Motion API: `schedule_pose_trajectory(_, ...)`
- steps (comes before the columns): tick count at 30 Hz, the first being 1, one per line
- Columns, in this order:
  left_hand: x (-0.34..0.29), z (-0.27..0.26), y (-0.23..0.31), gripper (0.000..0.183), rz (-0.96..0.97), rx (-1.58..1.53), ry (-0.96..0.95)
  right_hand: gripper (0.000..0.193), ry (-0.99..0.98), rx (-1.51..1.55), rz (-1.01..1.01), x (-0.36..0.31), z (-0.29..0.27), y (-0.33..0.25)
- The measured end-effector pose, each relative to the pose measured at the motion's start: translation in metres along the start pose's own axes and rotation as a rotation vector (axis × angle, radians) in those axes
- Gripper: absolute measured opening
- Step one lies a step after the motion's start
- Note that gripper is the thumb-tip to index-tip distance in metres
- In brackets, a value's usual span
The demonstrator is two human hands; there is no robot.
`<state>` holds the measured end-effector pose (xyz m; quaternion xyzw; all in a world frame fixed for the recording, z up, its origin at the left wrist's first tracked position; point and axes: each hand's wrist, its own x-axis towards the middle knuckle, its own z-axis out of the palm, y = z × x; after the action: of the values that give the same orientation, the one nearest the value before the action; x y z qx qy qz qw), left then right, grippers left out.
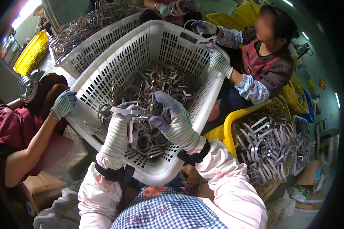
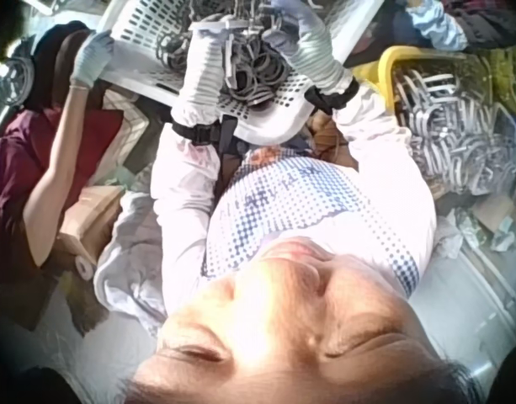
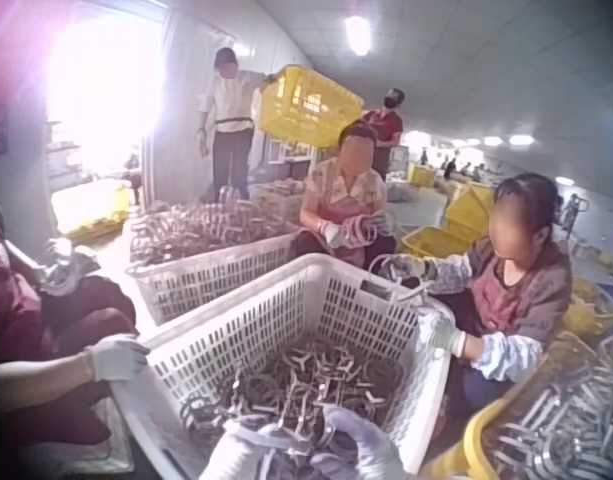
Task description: Sorting and arranging circular metal components between white and yellow industrial baskets.
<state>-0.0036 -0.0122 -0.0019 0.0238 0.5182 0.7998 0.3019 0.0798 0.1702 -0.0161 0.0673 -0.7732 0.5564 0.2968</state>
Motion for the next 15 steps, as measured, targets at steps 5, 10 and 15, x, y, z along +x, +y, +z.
schedule_pose_trajectory(5,-0.002,-0.005,0.008,0.047,-0.055,-0.243,-0.014,0.05,-0.02,-0.097,0.285,0.012,-0.004,0.007)
schedule_pose_trajectory(10,-0.002,-0.008,0.021,0.048,-0.149,-0.377,-0.121,0.043,-0.143,-0.253,0.389,0.006,-0.008,0.0)
schedule_pose_trajectory(15,-0.001,-0.009,0.018,0.05,-0.108,-0.367,-0.182,0.025,-0.167,-0.48,0.262,0.011,-0.009,-0.01)
